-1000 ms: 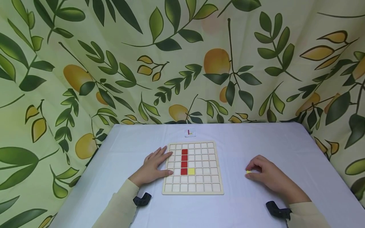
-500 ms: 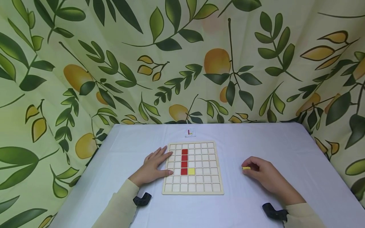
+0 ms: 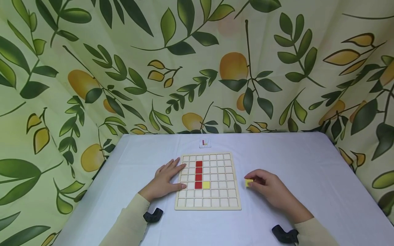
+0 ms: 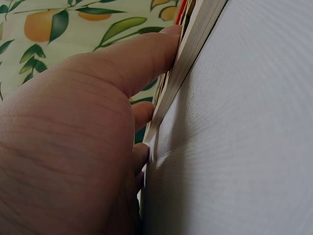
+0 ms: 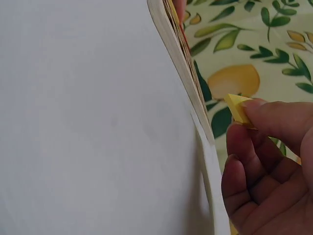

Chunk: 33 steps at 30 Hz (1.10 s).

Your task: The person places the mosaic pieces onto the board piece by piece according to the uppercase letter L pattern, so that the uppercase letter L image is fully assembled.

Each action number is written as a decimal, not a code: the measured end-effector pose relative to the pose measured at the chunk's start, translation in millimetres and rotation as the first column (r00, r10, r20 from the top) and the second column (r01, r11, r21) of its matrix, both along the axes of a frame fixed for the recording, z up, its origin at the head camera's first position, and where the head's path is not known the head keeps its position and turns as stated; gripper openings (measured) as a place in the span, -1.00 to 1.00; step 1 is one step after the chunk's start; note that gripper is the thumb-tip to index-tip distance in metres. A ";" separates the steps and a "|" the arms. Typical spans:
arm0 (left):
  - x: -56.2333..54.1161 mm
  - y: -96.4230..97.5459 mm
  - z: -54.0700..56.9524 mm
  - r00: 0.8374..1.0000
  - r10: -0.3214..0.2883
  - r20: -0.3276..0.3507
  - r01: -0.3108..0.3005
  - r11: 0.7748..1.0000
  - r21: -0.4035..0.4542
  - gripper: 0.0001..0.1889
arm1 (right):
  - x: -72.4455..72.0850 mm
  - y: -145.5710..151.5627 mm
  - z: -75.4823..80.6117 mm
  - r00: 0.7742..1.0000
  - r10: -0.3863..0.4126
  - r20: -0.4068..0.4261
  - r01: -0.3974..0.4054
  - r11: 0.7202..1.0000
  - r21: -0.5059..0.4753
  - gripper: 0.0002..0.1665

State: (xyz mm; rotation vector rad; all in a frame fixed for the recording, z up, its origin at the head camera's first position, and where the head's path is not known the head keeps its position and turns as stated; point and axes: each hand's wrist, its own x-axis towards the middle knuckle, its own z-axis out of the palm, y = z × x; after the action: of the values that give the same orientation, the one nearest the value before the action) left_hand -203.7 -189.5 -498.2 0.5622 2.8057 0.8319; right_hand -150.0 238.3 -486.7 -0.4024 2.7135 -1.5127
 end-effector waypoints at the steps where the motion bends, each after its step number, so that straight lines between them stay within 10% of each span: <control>1: 0.2 -0.1 -0.1 1.000 0.000 0.000 0.000 1.000 -0.001 -0.03 | 0.1 -3.8 0.0 1.000 0.007 0.000 -0.007 1.000 -0.014 -0.80; 16: 1.8 0.3 1.6 1.000 0.003 0.002 -0.003 1.000 -0.001 -0.03 | -5.2 -61.6 -4.3 0.994 0.112 0.018 -0.109 0.987 -0.116 -0.86; 33: 0.7 -0.9 1.0 1.000 -0.016 -0.004 0.016 1.000 0.003 -0.03 | -18.1 -102.5 -10.9 0.996 0.087 0.023 -0.087 0.996 0.000 -0.82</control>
State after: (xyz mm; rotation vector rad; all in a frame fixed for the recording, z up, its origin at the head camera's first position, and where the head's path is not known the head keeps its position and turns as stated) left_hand -203.0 -190.4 -497.2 0.5870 2.7999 0.8326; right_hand -168.0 135.8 -497.6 -0.4933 2.6414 -1.4851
